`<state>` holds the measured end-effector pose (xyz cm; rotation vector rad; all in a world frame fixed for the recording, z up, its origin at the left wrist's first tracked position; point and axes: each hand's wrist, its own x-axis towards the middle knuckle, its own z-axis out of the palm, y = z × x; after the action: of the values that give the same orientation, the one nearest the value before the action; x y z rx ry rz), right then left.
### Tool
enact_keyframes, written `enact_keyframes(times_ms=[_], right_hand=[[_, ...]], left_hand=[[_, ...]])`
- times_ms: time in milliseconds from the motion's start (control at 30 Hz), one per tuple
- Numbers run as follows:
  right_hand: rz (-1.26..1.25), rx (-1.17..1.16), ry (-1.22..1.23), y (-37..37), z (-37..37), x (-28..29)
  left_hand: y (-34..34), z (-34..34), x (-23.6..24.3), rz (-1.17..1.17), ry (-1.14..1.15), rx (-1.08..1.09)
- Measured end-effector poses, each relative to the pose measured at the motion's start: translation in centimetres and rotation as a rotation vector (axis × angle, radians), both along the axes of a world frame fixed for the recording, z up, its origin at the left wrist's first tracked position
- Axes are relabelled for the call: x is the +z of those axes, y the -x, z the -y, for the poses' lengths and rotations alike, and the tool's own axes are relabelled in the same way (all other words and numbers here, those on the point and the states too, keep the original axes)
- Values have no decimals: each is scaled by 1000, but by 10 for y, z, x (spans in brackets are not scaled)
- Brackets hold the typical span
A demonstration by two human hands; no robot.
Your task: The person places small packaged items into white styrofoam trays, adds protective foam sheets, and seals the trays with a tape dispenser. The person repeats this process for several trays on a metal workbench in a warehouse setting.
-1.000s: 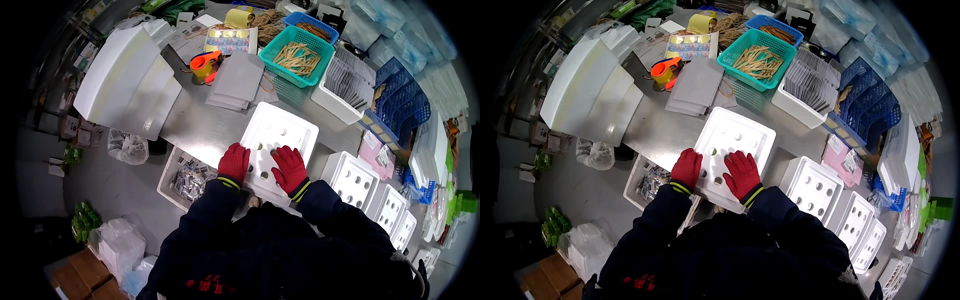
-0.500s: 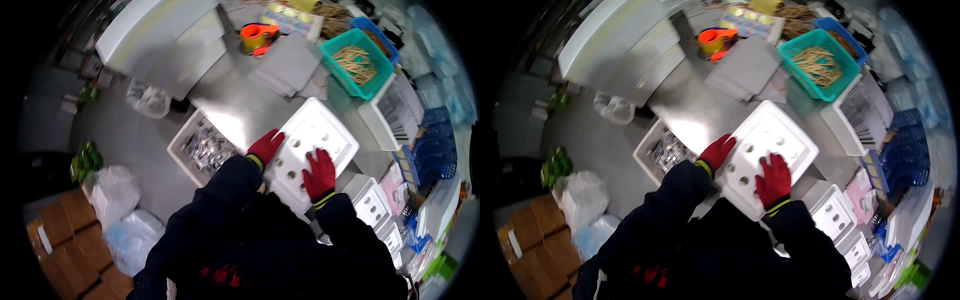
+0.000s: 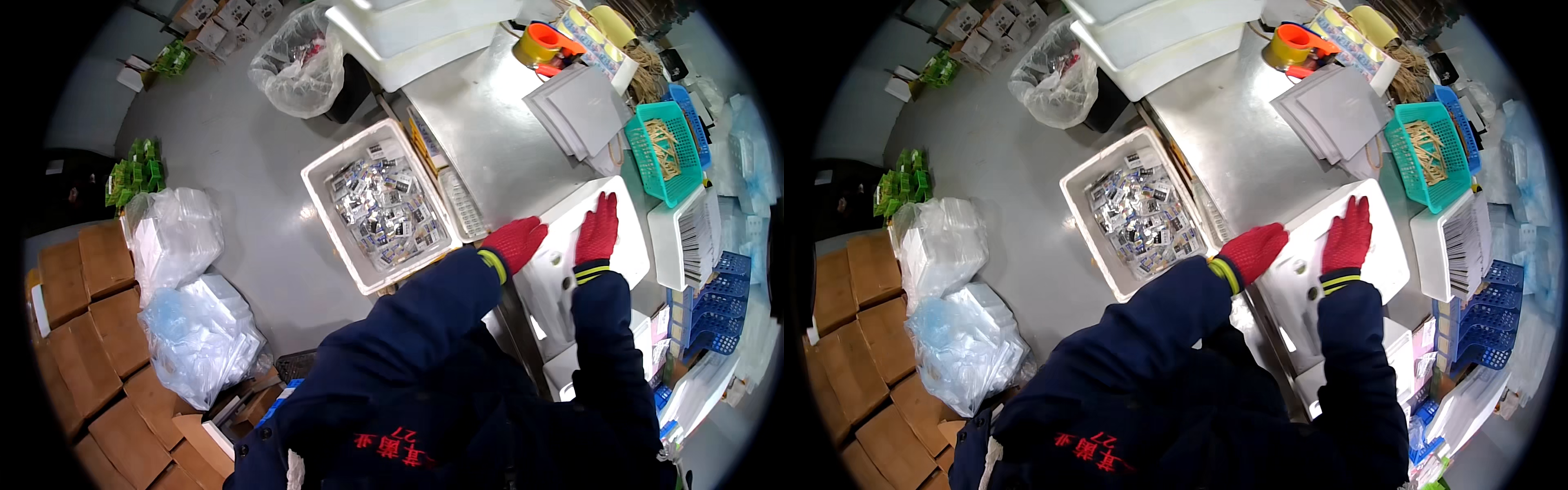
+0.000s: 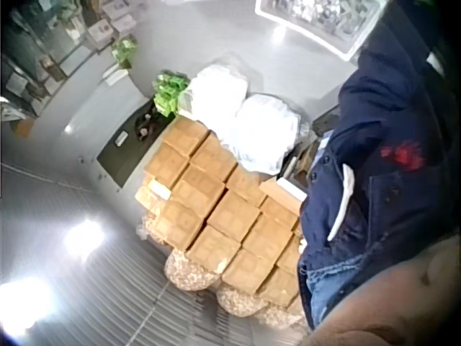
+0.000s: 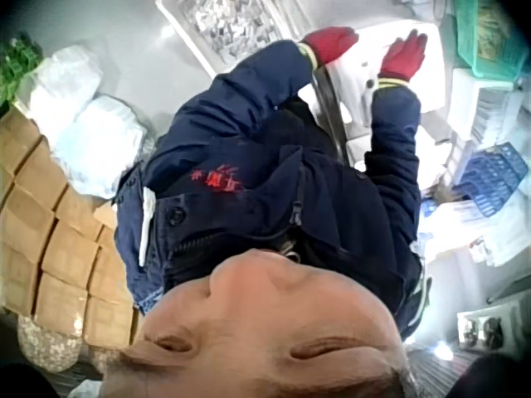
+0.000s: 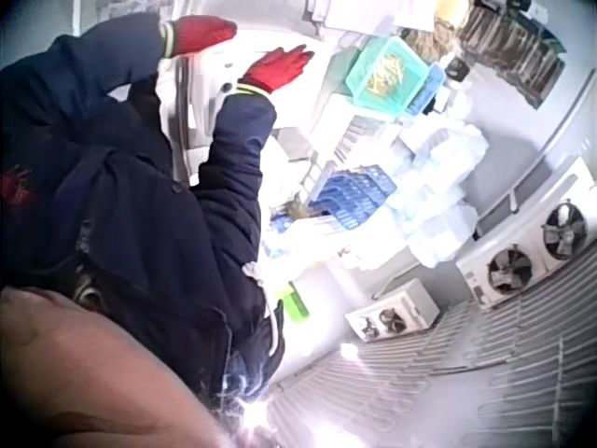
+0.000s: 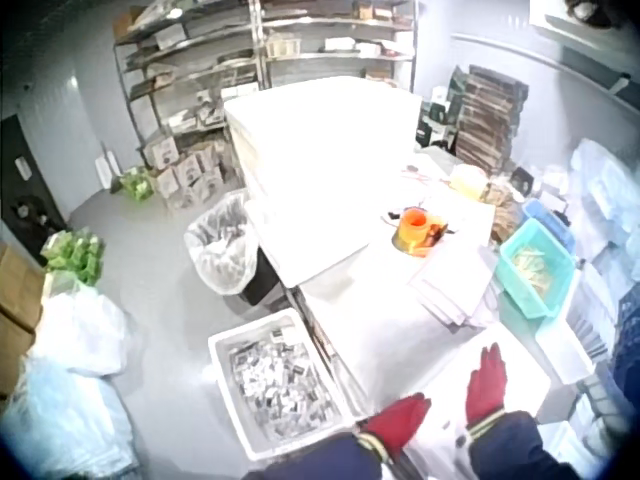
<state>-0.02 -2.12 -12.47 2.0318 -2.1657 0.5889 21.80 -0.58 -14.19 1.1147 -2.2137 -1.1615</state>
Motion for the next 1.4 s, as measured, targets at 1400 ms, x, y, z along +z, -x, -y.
enact_keyframes(times_ms=[1400], right_hand=[[529,-21,-634,-295,1,-551]], left_hand=[[-437,44,-530,540,-191,646]])
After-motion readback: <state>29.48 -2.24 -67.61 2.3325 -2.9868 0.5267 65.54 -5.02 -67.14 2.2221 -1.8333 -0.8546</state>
